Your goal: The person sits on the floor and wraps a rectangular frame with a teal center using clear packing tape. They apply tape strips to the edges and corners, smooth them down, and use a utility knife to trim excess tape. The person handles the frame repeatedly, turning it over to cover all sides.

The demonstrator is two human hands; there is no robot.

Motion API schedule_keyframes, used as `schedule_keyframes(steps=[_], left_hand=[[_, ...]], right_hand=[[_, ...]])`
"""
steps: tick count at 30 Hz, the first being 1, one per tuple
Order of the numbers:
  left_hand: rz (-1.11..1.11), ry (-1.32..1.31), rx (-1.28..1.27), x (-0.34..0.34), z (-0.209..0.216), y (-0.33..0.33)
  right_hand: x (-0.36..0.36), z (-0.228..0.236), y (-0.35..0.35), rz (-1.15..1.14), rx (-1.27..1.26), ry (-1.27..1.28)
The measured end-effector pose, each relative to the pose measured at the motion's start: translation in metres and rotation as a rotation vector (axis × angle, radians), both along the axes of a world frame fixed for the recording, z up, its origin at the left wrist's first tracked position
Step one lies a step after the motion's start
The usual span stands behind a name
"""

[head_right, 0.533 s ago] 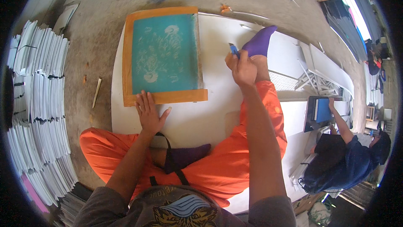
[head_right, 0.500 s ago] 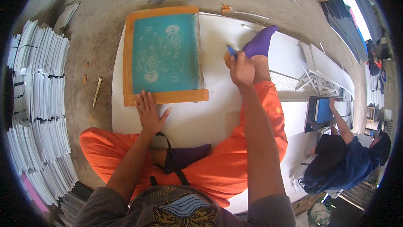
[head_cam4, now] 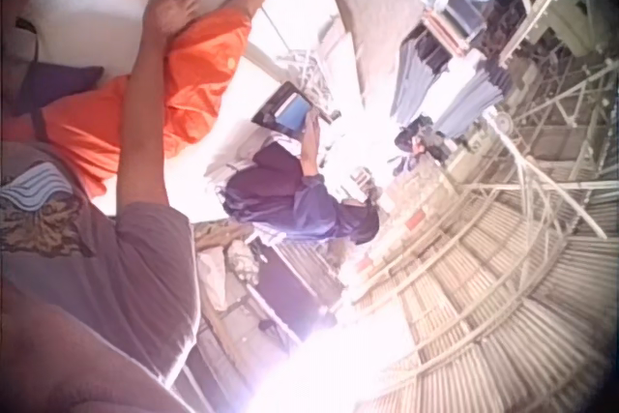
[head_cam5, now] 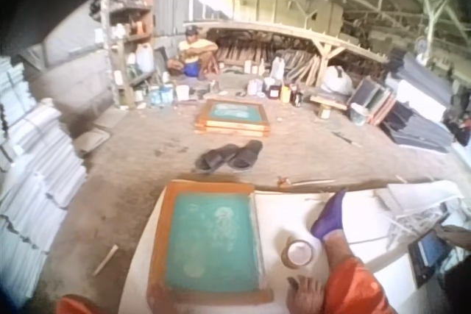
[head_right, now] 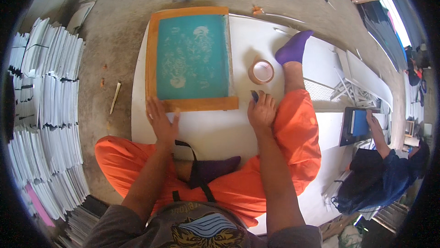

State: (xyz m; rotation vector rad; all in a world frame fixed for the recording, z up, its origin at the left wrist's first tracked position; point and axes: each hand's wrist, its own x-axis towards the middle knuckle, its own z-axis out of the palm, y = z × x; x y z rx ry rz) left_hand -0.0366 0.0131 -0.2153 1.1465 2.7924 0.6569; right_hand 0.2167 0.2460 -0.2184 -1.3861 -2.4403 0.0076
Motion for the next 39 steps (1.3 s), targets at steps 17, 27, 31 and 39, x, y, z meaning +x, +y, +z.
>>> schedule_keyframes(steps=[17, 27, 31, 39], left_hand=[[0.193, -0.206, 0.102, -0.055, -0.033, -0.015], [0.228, -0.175, 0.047, -0.050, -0.029, -0.009], [0.232, -0.172, 0.023, -0.050, -0.026, -0.009], [0.220, -0.129, -0.050, -0.052, -0.027, -0.012]], right_hand=[[-0.027, 0.001, 0.001, -0.370, -1.329, 0.665], [-0.024, -0.018, -0.005, -0.287, -1.152, 0.758], [-0.024, -0.023, -0.005, -0.303, -1.183, 0.766], [-0.022, -0.021, 0.001, -0.257, -1.236, 0.716]])
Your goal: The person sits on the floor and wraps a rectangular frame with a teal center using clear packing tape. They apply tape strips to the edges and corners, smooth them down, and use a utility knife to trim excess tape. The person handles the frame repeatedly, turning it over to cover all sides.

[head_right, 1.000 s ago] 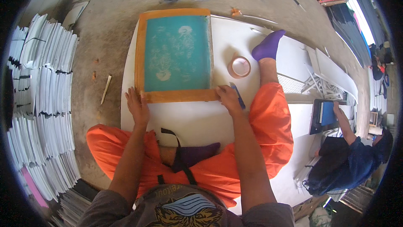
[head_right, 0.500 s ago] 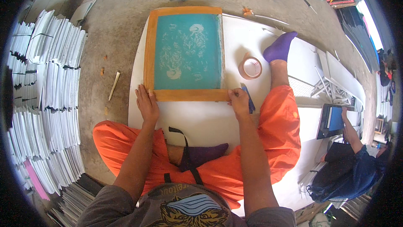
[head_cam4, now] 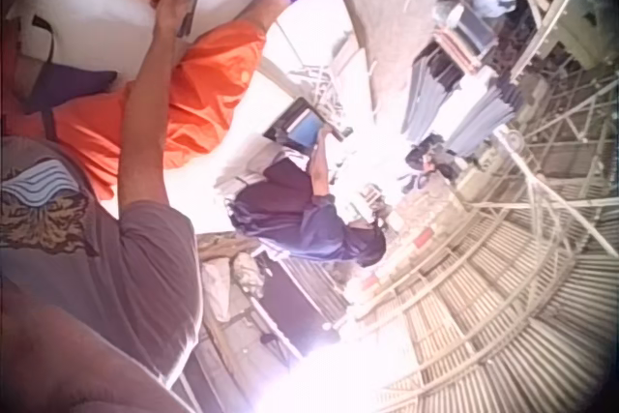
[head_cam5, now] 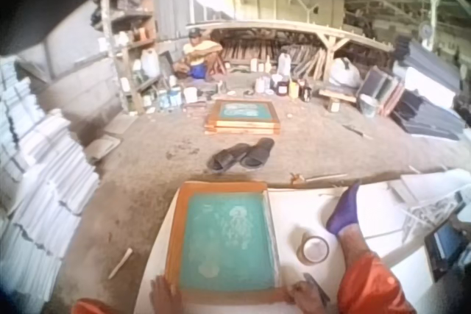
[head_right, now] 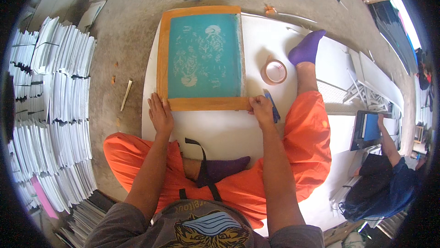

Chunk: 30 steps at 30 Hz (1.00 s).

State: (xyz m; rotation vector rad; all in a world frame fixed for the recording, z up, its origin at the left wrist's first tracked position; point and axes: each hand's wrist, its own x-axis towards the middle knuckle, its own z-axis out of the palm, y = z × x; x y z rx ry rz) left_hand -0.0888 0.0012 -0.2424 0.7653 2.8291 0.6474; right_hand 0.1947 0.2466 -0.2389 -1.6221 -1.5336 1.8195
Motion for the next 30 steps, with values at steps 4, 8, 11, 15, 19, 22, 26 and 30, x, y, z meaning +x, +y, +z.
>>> schedule_keyframes(steps=[4, 8, 11, 15, 19, 22, 26, 30], left_hand=[[0.000, -0.018, 0.010, 0.000, 0.001, -0.001], [-0.052, 0.095, -0.144, 0.002, 0.007, 0.004], [-0.231, 0.210, -0.251, 0.016, 0.011, 0.015], [-0.487, 0.194, -0.164, 0.057, 0.021, 0.046], [-0.627, 0.124, -0.078, 0.100, 0.026, 0.081], [-0.744, 0.072, -0.028, 0.129, 0.031, 0.108], [-0.859, 0.091, -0.016, 0.155, 0.030, 0.137], [-0.942, 0.046, -0.007, 0.163, 0.037, 0.149]], right_hand=[[-0.001, 0.005, 0.002, 0.011, -0.013, -0.006], [-0.001, -0.001, 0.003, -0.006, -0.022, -0.001], [0.000, -0.004, 0.002, -0.001, -0.011, -0.002], [-0.001, -0.004, 0.001, -0.008, -0.006, 0.007], [-0.001, -0.003, 0.000, -0.032, -0.023, 0.017], [-0.002, 0.001, -0.003, -0.048, -0.039, 0.063], [-0.001, -0.006, 0.000, -0.020, -0.025, 0.058], [-0.002, 0.001, 0.001, -0.041, -0.088, 0.089]])
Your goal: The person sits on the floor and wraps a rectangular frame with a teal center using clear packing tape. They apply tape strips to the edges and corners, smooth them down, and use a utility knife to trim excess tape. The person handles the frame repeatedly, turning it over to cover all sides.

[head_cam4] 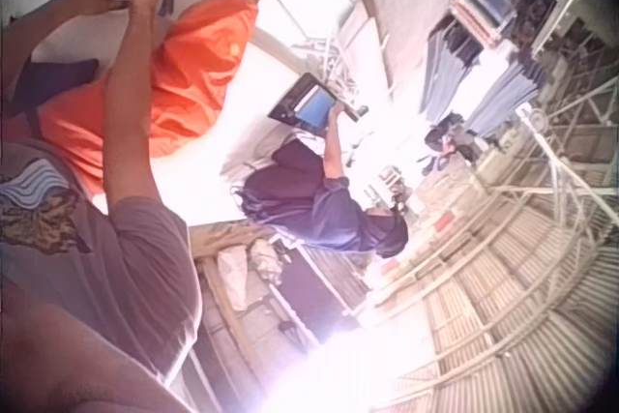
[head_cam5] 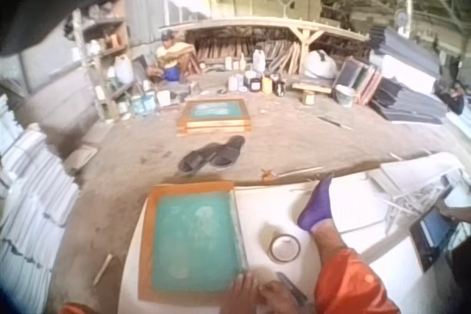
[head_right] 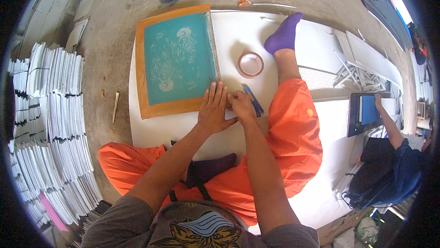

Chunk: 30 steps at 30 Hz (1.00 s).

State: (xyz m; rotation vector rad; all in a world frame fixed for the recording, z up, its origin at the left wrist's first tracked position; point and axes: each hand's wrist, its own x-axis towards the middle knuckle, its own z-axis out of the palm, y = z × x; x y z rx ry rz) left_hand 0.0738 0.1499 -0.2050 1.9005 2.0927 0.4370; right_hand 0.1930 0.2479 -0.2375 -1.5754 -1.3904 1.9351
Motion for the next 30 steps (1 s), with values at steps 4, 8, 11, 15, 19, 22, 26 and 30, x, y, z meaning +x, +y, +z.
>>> schedule_keyframes(steps=[4, 8, 11, 15, 19, 22, 26, 30], left_hand=[[-0.083, -0.060, 0.082, -0.012, -0.003, -0.002], [-0.144, 0.102, 0.007, -0.024, -0.004, -0.007], [-0.146, 0.099, -0.018, -0.022, -0.003, -0.005], [-0.153, 0.098, 0.001, -0.022, -0.005, -0.007], [-0.157, 0.143, 0.003, -0.021, -0.003, -0.005], [-0.137, 0.166, -0.060, -0.019, 0.000, -0.003], [-0.112, 0.333, -0.065, -0.007, -0.014, -0.004], [-0.112, 0.406, -0.086, -0.002, -0.024, -0.001]], right_hand=[[0.000, -0.005, 0.001, 0.011, 0.048, -0.005], [-0.005, -0.005, -0.003, 0.019, 0.118, -0.084], [-0.011, -0.024, -0.010, -0.024, 0.259, -0.200], [-0.018, -0.030, -0.020, -0.065, 0.392, -0.345], [-0.024, -0.022, -0.029, -0.079, 0.516, -0.529], [-0.024, -0.014, -0.032, -0.239, 0.505, -0.521], [-0.009, -0.010, -0.044, -0.420, 0.596, -0.304], [-0.011, 0.001, -0.054, -0.483, 0.563, -0.179]])
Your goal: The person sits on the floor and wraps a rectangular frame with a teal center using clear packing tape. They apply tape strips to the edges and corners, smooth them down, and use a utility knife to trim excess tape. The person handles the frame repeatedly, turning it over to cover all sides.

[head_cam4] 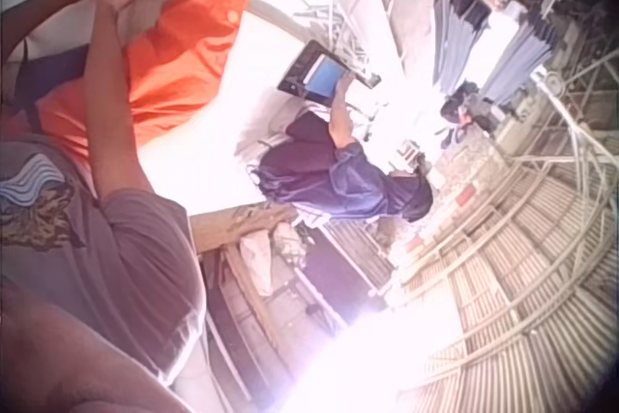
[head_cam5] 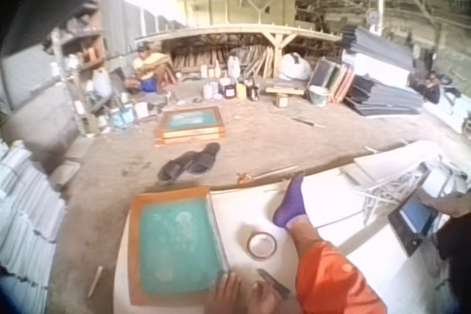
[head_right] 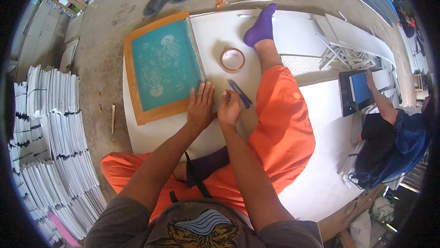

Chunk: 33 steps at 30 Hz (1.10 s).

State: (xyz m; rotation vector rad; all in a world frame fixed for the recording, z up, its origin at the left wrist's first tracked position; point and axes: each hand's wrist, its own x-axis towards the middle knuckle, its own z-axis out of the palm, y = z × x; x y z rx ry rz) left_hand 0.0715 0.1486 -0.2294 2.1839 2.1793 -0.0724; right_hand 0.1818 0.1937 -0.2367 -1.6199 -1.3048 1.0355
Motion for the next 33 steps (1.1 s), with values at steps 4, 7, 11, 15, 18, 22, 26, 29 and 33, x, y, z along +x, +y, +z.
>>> schedule_keyframes(steps=[4, 7, 11, 15, 18, 22, 26, 29, 33], left_hand=[[-0.003, 0.191, 0.092, 0.003, -0.013, 0.001], [-0.020, 0.188, 0.025, 0.007, -0.007, 0.008], [0.052, -0.109, -0.030, 0.003, 0.029, 0.004], [0.164, -0.216, 0.078, -0.011, 0.034, -0.027], [0.132, -0.131, 0.049, -0.006, 0.028, -0.037], [0.050, 0.069, 0.149, 0.007, -0.008, -0.040], [0.063, -0.137, 0.179, 0.014, -0.003, -0.036], [0.046, -0.044, 0.154, 0.013, -0.002, -0.035], [0.014, 0.016, 0.165, 0.006, -0.003, -0.036]], right_hand=[[-0.006, -0.008, -0.006, 0.010, 0.021, 0.008], [-0.005, -0.026, -0.006, -0.029, -0.002, 0.081], [0.007, -0.032, 0.001, -0.041, -0.138, 0.242], [0.000, -0.006, -0.008, 0.074, -0.107, 0.375], [-0.014, 0.004, -0.018, 0.194, -0.033, 0.461], [-0.023, 0.013, -0.024, 0.320, -0.084, 0.532], [-0.020, 0.011, -0.019, 0.387, -0.142, 0.468], [-0.018, 0.012, -0.021, 0.473, -0.061, 0.078], [-0.008, 0.005, -0.018, 0.570, 0.192, -0.462]])
